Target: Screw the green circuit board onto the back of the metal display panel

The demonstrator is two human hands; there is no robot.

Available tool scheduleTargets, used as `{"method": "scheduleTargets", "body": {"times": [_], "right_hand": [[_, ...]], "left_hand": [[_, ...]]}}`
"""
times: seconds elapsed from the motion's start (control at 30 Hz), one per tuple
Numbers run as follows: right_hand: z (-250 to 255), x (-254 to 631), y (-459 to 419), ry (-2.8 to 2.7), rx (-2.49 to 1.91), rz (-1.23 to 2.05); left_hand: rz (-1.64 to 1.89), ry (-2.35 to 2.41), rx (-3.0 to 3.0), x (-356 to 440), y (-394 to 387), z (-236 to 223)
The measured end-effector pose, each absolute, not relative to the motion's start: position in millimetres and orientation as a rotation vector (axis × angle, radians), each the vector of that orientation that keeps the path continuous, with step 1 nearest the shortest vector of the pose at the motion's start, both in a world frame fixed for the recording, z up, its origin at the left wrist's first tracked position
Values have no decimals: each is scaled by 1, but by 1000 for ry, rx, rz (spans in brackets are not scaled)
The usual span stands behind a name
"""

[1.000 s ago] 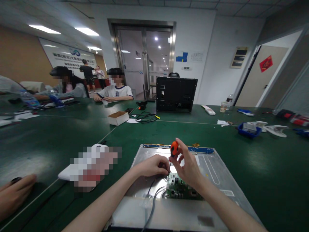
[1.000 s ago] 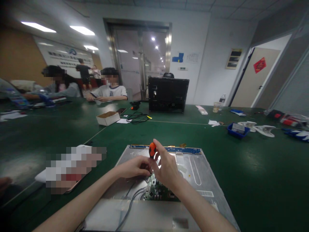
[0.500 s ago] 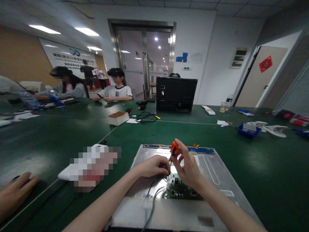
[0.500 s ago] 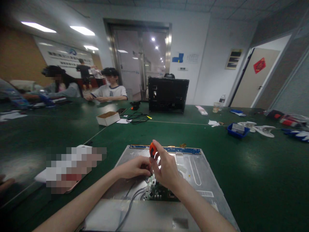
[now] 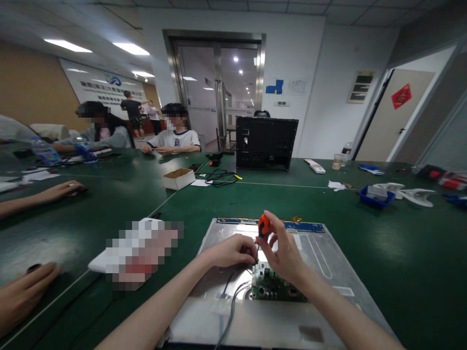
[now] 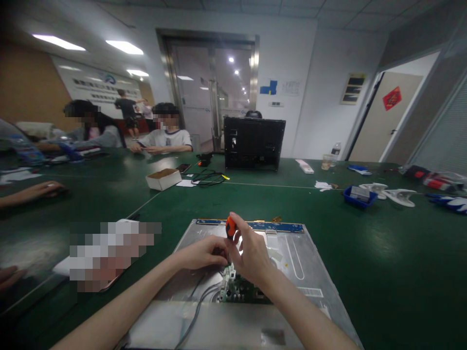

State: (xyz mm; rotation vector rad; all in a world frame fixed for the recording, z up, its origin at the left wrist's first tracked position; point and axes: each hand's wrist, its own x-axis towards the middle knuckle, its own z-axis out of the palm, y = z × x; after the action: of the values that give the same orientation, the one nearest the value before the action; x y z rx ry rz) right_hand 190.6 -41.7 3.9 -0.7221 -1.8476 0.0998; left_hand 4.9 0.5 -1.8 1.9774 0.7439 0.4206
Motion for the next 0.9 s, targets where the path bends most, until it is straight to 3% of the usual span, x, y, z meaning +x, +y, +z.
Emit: {"method": "scheduleTargets", "body": {"times": [0.9], "right_hand": [[2,191,-40,-1848,-718,161]], "left_hand": [[417,738,1986,5,-1,2]]}}
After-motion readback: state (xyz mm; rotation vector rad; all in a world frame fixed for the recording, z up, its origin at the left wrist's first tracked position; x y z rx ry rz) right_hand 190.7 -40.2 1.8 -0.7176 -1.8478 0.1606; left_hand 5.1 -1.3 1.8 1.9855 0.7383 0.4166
